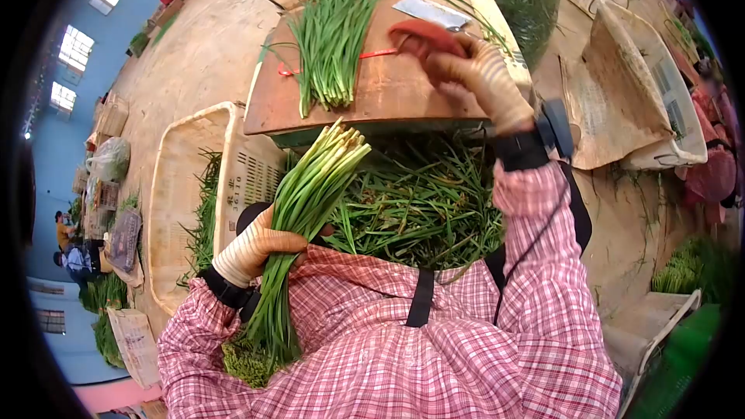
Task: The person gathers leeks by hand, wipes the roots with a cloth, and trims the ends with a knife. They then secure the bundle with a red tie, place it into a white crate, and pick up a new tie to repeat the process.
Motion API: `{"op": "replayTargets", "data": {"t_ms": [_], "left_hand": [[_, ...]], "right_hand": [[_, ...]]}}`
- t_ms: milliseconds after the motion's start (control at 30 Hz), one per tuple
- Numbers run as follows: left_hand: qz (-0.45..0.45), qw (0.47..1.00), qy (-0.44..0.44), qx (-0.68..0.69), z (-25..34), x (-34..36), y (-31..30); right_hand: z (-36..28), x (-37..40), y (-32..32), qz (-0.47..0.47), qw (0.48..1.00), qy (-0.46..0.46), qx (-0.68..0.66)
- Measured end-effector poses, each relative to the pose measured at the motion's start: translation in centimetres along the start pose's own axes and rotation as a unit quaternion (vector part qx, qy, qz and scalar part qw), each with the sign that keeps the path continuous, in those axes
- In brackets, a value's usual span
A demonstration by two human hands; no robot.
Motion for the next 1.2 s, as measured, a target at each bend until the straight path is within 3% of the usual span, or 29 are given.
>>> {"op": "replayTargets", "data": {"t_ms": [67, 133, 200, 233, 267, 400, 433, 500, 633, 700, 767, 833, 867, 933, 967, 1000, 1033, 1100, 1133, 1167, 1200], "left_hand": [[0.006, 1.000, 0.017, -0.017, -0.5, -1.5, 0.2], [-0.013, 0.999, 0.035, -0.004, -0.5, -2.4, 1.8], [-0.026, 0.999, 0.034, -0.016, -0.6, -3.0, 2.5], [-0.029, 0.999, 0.029, -0.020, -0.9, -3.0, 2.8], [-0.022, 0.999, 0.011, -0.032, -1.3, -2.7, 2.6], [-0.022, 0.999, 0.009, -0.044, -3.0, -1.3, 2.1], [-0.024, 0.998, 0.016, -0.050, -3.0, -1.0, 2.0], [-0.030, 0.997, 0.032, -0.059, -3.1, -0.8, 2.3], [-0.089, 0.994, 0.001, -0.066, -2.4, -1.1, 4.1], [-0.086, 0.994, 0.005, -0.070, -3.1, -0.7, 3.9], [-0.079, 0.994, 0.010, -0.080, -3.6, -0.2, 3.7], [-0.051, 0.991, -0.010, -0.124, -4.5, 0.6, 2.3], [-0.044, 0.989, -0.011, -0.144, -4.3, 0.6, 2.2], [-0.045, 0.978, -0.011, -0.201, -3.6, 0.7, 3.0], [-0.053, 0.980, 0.006, -0.194, -3.3, 0.3, 3.3], [-0.059, 0.981, 0.021, -0.185, -3.3, 0.1, 3.5], [-0.064, 0.982, 0.036, -0.174, -3.3, 0.0, 3.6], [-0.051, 0.960, 0.061, -0.268, -3.3, 0.6, 3.3], [-0.039, 0.947, 0.072, -0.312, -3.4, 1.0, 3.0], [-0.028, 0.931, 0.082, -0.354, -3.7, 1.5, 2.8], [0.020, 0.891, 0.127, -0.437, -3.1, 2.3, 2.2]], "right_hand": [[-1.7, 4.7, 5.2, -0.104, 0.994, -0.004, 0.015], [-0.3, 8.2, 9.8, -0.183, 0.982, 0.008, 0.037], [4.1, 9.3, 11.7, -0.216, 0.967, -0.036, 0.129], [6.1, 9.5, 11.6, -0.202, 0.943, -0.113, 0.239], [6.6, 9.4, 10.9, -0.145, 0.972, 0.012, 0.185], [7.0, 9.1, 5.1, 0.003, 0.994, 0.018, 0.104], [6.1, 9.7, 3.8, -0.020, 0.997, 0.074, -0.004], [4.3, 10.7, 4.5, -0.071, 0.978, 0.070, -0.181], [5.4, 12.0, 10.6, -0.205, 0.967, 0.151, -0.026], [6.6, 12.0, 9.5, -0.177, 0.967, 0.163, -0.079], [7.6, 11.3, 6.8, -0.127, 0.985, 0.109, -0.029], [6.5, 11.4, 2.8, -0.068, 0.974, 0.193, -0.097], [5.7, 11.1, 3.7, -0.082, 0.973, 0.155, -0.148], [5.6, 12.2, 6.1, -0.169, 0.952, 0.197, -0.164], [5.0, 13.3, 9.5, -0.244, 0.923, 0.269, -0.125], [5.4, 13.2, 11.7, -0.316, 0.939, 0.136, -0.016], [6.5, 13.0, 11.0, -0.255, 0.949, 0.181, 0.029], [6.2, 13.0, 10.4, -0.254, 0.957, 0.119, 0.068], [6.6, 13.7, 9.3, -0.202, 0.958, 0.201, -0.026], [5.7, 13.8, 7.9, -0.168, 0.946, 0.276, -0.028], [6.0, 13.6, 6.3, -0.136, 0.955, 0.260, -0.034]]}}
Point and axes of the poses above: each hand's wrist, its own x-axis away from the middle knuckle, its own y-axis out of the palm, z = x × y, the point moved 7 cm from there along -x, towards the middle knuckle, and after that the axes turned 14 degrees about -x, right-handed, at the moved point
